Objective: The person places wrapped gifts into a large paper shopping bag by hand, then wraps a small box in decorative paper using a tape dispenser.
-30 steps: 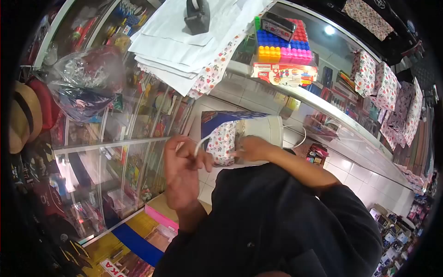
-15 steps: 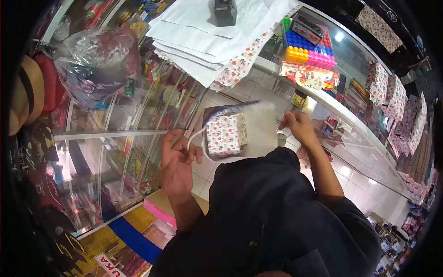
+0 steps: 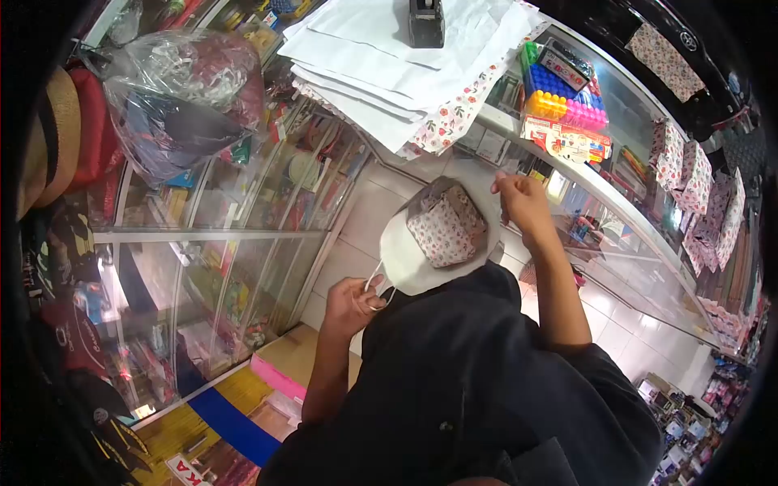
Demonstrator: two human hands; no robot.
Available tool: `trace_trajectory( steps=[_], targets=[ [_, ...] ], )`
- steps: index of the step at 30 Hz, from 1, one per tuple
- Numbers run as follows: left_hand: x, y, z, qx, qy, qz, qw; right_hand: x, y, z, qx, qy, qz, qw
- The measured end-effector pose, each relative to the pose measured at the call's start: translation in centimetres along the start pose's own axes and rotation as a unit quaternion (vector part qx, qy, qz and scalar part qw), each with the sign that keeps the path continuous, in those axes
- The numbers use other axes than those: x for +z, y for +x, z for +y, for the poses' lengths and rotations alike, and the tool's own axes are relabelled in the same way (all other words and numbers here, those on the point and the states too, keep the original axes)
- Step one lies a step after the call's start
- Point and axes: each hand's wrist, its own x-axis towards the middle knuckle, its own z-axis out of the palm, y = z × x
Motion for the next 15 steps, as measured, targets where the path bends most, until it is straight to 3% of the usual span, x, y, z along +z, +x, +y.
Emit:
trace_trajectory(
  steps=[2, 3, 5, 6, 7, 9, 11, 15],
  targets=[
    [0.6, 0.2, -0.2, 0.039, 0.127, -0.102, 0.986, -0.7, -0.2, -0.4, 0.003, -0.017, 0.02, 1.0],
    [1.5, 0.0, -0.3, 0.035, 0.127, -0.104, 0.986, -1.0, -0.4, -0.6, 0.004, -0.018, 0.024, 1.0],
    [4.6, -1.0, -0.4, 0.149, 0.191, -0.22, 0.945, -1.4, -1.3, -0.9, -0.001, -0.032, 0.027, 0.999],
    [6.3, -1.2, -1.0, 0.211, 0.251, -0.187, 0.926, -1.4, -2.1, -1.8, -0.007, -0.082, 0.055, 0.995],
    [7.3, -1.0, -1.5, 0.207, 0.256, -0.192, 0.925, -1.8, -2.6, -2.1, -0.008, -0.08, 0.062, 0.995],
    [9.0, -0.5, -2.3, 0.346, 0.359, -0.323, 0.804, -3.2, -3.6, -2.2, -0.022, -0.063, 0.096, 0.993],
    [11.4, -1.2, -3.1, 0.336, 0.363, -0.359, 0.791, -4.9, -5.1, -3.2, -0.009, -0.016, 0.121, 0.992],
    [15.6, -3.6, -3.9, 0.289, 0.434, -0.389, 0.759, -7.9, -7.5, -4.8, -0.073, -0.014, 0.124, 0.99]
  ],
)
